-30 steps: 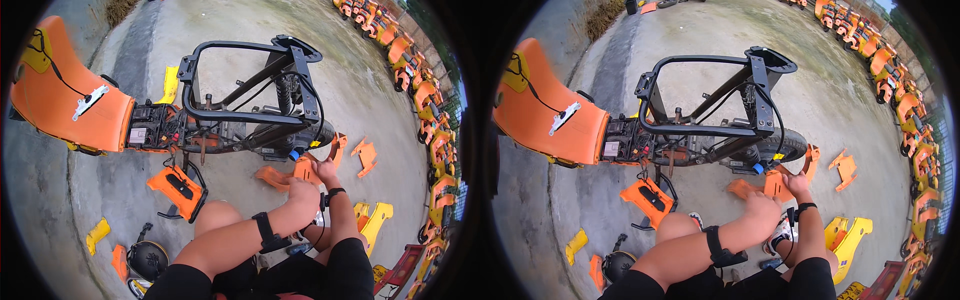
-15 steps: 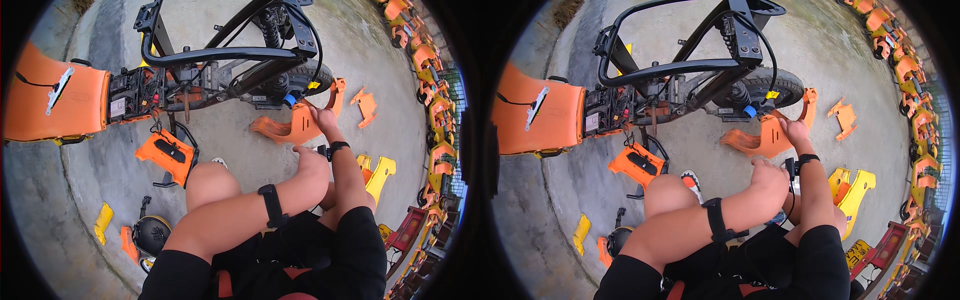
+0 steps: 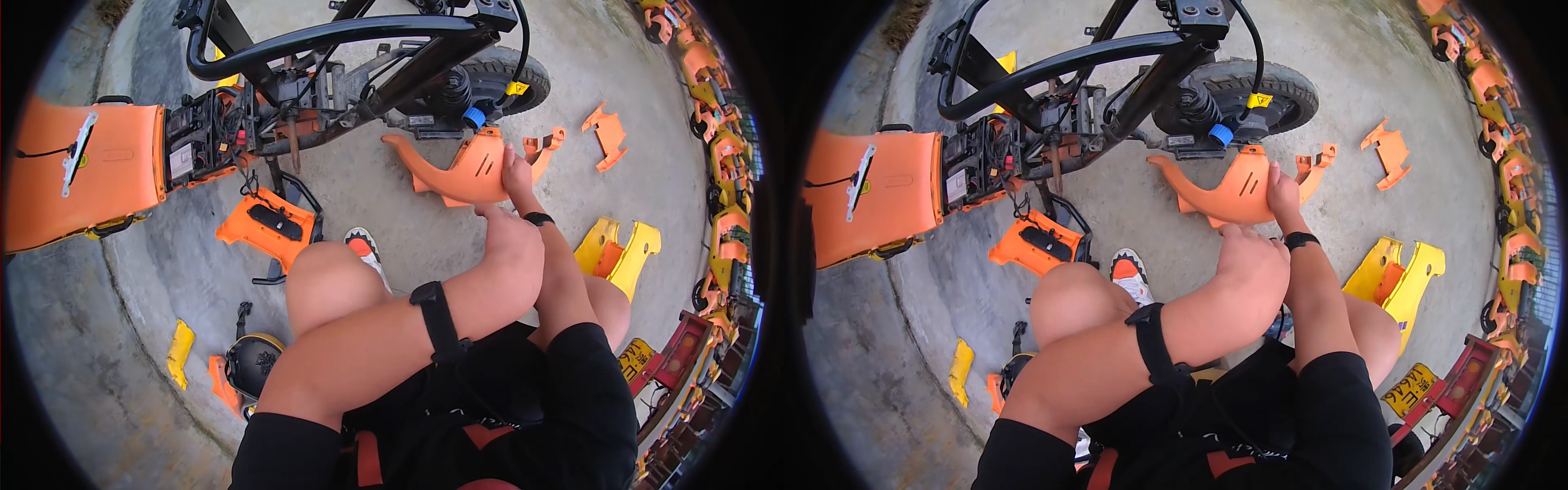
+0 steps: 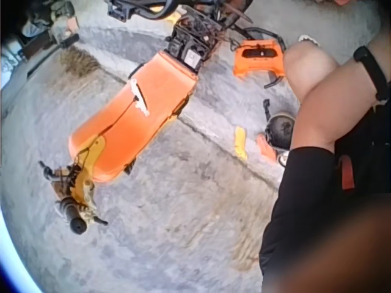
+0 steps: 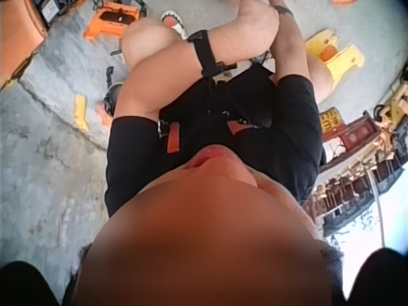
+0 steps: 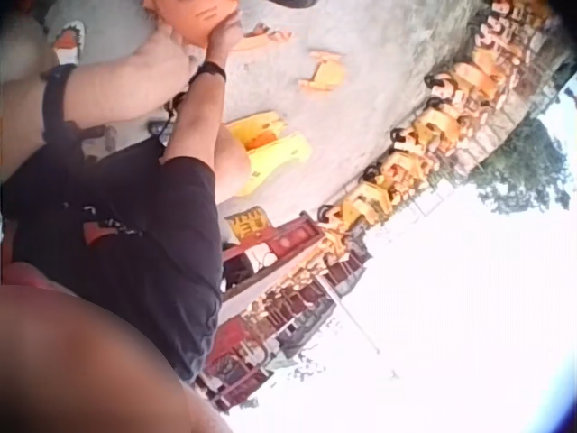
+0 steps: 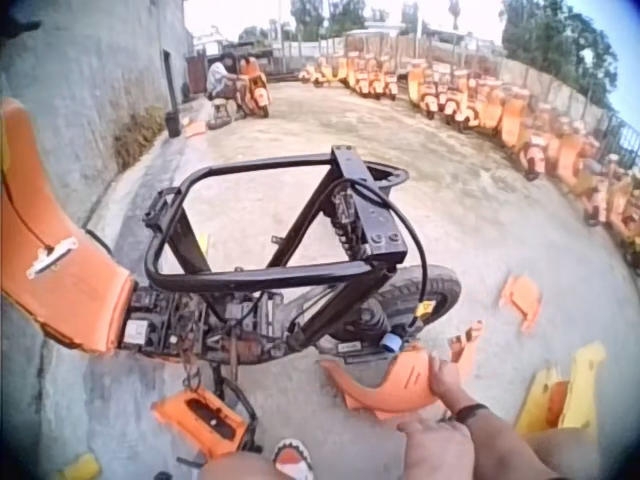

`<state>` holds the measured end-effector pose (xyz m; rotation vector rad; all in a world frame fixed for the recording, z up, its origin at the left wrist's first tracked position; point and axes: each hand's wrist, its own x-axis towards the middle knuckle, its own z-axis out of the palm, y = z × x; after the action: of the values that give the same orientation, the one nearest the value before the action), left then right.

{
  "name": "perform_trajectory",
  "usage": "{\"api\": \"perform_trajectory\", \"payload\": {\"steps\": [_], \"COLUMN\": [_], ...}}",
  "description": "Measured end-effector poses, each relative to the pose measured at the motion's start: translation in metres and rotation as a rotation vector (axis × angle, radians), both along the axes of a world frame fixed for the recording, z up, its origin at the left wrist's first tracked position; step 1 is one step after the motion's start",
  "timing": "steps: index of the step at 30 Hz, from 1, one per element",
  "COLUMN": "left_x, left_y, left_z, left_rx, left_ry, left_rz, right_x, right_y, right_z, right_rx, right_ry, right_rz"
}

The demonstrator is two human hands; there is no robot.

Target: The recorder is attaching plastic body panels to a motorcycle frame and then using a T-handle wrench to tighten a bolt on the rear wheel assembly.

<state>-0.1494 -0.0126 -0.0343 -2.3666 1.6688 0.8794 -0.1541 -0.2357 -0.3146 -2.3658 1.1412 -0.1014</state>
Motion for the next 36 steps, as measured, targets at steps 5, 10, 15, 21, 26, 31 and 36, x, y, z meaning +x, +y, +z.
{"api": "perform_trajectory", "payload": {"steps": [5, 10, 15, 21, 26, 31, 36], "left_x": [-0.001, 0.003, 0.0, -0.002, -0.016, -0.025, -0.026], "left_y": [-0.001, -0.009, -0.013, -0.009, -0.006, -0.015, -0.02], "left_z": [-0.004, -0.005, -0.004, -0.008, -0.006, -0.003, -0.001], "left_rx": [0.004, 0.004, 0.017, 0.098, 0.07, 0.134, 0.094], "left_ry": [-0.018, -0.01, 0.015, 0.073, -0.125, 0.029, -0.02], "left_rz": [-0.004, -0.015, -0.013, -0.079, -0.089, -0.205, -0.236], "right_x": [-0.001, -0.003, -0.003, -0.005, 0.0, -0.006, -0.009], "right_y": [0.002, -0.017, -0.028, -0.037, -0.032, -0.022, 0.003], "right_z": [0.003, 0.019, 0.017, 0.02, 0.02, 0.017, 0.011], "right_rx": [-0.051, -0.202, -0.421, -0.623, -0.313, -0.109, 0.072], "right_ry": [0.042, 0.156, 0.204, 0.26, 0.275, 0.164, 0.107], "right_rz": [0.063, 0.235, 0.386, 0.558, 0.402, 0.325, 0.2]}}
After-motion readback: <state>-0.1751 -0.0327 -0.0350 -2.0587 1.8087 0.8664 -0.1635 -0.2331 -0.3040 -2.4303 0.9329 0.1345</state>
